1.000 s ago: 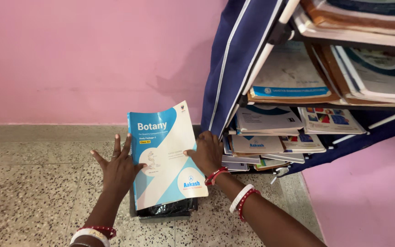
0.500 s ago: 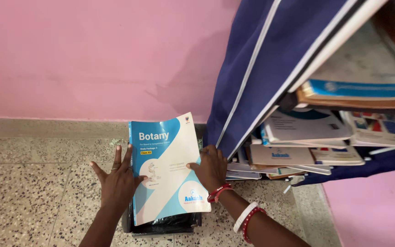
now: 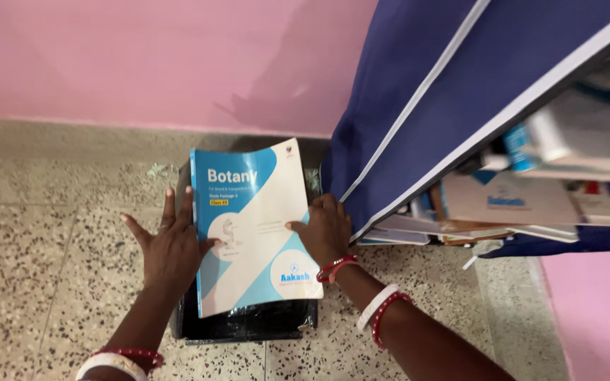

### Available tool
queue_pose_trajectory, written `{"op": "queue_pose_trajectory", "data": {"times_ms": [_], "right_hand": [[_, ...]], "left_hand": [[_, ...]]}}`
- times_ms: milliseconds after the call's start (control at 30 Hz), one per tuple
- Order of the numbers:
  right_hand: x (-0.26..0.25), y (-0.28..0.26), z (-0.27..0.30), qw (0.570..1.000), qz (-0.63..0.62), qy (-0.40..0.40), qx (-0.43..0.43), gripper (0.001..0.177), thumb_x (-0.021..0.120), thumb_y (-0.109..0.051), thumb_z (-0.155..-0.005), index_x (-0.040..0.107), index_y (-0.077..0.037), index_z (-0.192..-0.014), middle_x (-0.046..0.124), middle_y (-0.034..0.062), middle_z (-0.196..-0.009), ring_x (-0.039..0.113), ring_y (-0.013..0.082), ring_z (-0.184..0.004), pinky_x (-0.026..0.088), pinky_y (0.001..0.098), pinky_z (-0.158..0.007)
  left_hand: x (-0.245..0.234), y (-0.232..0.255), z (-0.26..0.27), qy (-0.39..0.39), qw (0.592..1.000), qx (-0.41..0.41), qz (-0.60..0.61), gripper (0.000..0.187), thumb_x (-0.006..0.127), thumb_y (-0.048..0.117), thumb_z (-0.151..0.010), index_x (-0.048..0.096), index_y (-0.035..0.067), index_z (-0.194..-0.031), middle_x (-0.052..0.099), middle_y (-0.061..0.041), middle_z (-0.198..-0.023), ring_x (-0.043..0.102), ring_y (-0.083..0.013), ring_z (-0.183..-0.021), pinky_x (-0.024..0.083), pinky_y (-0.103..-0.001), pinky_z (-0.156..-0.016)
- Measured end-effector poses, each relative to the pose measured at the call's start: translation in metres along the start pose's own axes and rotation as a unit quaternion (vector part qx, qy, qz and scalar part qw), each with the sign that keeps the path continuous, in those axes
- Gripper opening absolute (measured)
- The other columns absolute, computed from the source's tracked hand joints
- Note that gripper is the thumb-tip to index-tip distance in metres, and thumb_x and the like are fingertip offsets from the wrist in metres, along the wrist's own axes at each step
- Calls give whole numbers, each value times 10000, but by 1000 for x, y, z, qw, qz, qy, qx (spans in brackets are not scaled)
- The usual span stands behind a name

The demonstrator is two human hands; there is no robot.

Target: The person removes several textbooks from a blue fabric bookshelf and places them into a black box on the floor. The books include Physics, Botany, Biology NEET, and Biology SmartPrep. The person handles each book individually and stacks them in the box.

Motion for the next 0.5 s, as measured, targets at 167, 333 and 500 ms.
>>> {"op": "queue_pose_trajectory", "data": {"times_ms": [167, 333, 500], "right_hand": [[51, 14, -2, 999, -2, -48, 13, 463, 860, -420, -731, 761, -41, -979, 581, 59, -1208, 521, 276, -1130, 411, 458, -961], [90, 18, 3, 997, 21, -70, 11, 494, 856, -443, -738, 762, -45, -1013, 587, 43, -1178, 512, 247, -1118, 403, 443, -969], [116, 27, 14, 995, 41, -90, 17, 471, 845, -455, -754, 774, -61, -1002, 587, 39, -1175, 506, 249, -1133, 404, 438, -978]], "left_hand": [[48, -6, 3, 19, 1000, 4, -19, 507, 601, 571, -833, 757, 123, -1010, 198, 12, -1714, 1, -194, -1607, -56, -853, -1067], [89, -14, 8, -51, 997, -21, -50, 500, 583, 599, -879, 762, 141, -971, 177, 28, -1730, -10, -180, -1623, -50, -844, -1082], [115, -11, 14, -98, 993, -29, -66, 506, 576, 609, -877, 766, 142, -927, 128, 46, -1741, -63, -188, -1618, -49, -827, -1073]]}}
Point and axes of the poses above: each hand's wrist, its own z-axis away from the middle knuckle, its own x-axis out of the palm, y = z × x, the point moved 9 cm from there along -z, towards the middle knuckle
